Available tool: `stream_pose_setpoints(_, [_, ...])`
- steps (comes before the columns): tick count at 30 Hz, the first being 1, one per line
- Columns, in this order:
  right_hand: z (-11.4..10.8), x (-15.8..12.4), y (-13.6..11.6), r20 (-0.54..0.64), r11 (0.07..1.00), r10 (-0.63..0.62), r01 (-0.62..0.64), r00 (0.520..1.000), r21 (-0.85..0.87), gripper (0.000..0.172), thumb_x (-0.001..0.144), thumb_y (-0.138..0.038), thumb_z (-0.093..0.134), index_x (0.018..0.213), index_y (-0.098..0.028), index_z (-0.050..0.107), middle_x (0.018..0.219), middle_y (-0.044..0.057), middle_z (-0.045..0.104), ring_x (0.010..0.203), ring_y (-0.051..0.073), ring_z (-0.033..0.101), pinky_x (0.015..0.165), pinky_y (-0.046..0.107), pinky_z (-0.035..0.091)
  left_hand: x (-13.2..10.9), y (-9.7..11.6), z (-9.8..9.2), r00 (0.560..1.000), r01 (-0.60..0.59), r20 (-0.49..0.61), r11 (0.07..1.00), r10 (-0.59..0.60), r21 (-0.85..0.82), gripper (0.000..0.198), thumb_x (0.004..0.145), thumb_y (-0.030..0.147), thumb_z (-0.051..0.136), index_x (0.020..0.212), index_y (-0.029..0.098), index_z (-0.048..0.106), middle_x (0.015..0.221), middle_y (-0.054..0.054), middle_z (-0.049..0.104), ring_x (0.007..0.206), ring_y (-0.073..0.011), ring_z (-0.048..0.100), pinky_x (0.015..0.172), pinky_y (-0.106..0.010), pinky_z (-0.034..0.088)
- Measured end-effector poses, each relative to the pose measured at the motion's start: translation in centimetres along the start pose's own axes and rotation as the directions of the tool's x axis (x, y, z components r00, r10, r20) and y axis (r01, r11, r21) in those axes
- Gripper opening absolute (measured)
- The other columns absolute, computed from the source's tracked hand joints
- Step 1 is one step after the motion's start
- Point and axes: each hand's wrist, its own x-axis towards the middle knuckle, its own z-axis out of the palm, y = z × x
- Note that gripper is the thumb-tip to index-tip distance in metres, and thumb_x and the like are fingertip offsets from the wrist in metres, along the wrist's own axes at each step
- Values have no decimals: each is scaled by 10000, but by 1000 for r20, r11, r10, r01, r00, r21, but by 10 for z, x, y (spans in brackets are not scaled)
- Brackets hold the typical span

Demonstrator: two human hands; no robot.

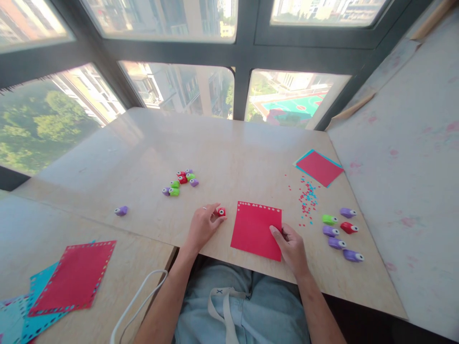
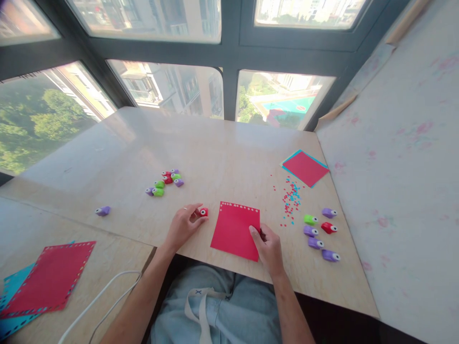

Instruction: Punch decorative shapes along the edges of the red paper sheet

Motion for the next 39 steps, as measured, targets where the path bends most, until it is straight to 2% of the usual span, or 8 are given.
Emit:
stream_pose_setpoints(4, [-1,-1,2,3,1000,8,-8,1000,-17,366,848,-545,602,788,-185,616,679,9,593,584,150,509,510,241,397,-1,11,3,995,-33,92,992,44,-118,401,801,291,760,1167,216,614,926,-46,723,821,-203,674,776,-332,528])
stream_pose_setpoints(8, [-1,-1,3,0,1000,5,-5,1000,-25,362,858,-532,598,745,-189,574,643,-10,546,569,135,469,504,235,377,-2,7,-2,983,-43,166,979,78,-201,353,831,206,698,1173,220,615,892,-23,700,765,-165,655,749,-298,535])
stream_pose_setpoints(11, [-1,-1,3,0,1000,4,-4,1000,-24,355,861,-523,599,741,-190,562,638,-16,533,565,130,455,500,232,368,2,0,-6,985,-75,143,984,99,-164,400,842,141,623,1233,222,607,1013,-58,659,863,-170,649,791,-303,546])
stream_pose_setpoints(14, [-1,-1,3,-4,1000,2,-2,1000,-22,358,858,-520,604,726,-192,553,632,-18,528,566,129,455,500,232,370,11,-4,-7,965,-187,166,977,202,-101,448,830,53,554,1224,247,639,1188,-92,621,1049,-200,626,908,-347,524])
stream_pose_setpoints(18, [0,0,1,1,1000,8,-8,1000,-6,347,860,-518,600,767,-185,584,664,-4,572,578,134,480,508,236,393,24,-2,-3,925,-279,257,959,281,-45,415,804,15,552,1117,247,694,1094,-79,683,999,-214,636,894,-370,517])
stream_pose_setpoints(27, [-1,6,-13,36,982,95,-100,995,162,382,802,-556,667,862,-179,673,783,54,695,669,204,621,577,294,504,24,1,13,986,-65,129,963,101,-260,145,835,200,634,973,206,678,823,-34,705,704,-162,642,669,-263,497])
stream_pose_setpoints(33, [-6,8,-15,84,952,134,-152,987,267,397,796,-531,692,963,-171,699,853,70,717,734,228,661,621,324,538,22,5,19,993,-85,63,975,100,-203,156,819,257,667,966,209,687,813,-27,719,679,-159,627,671,-271,476])
stream_pose_setpoints(39, [-6,7,-13,83,950,122,-141,989,280,409,797,-536,692,987,-174,709,845,62,719,756,229,671,637,321,548,23,6,18,991,-108,62,981,119,-160,160,819,244,664,972,201,686,793,-22,714,670,-155,623,683,-275,473])
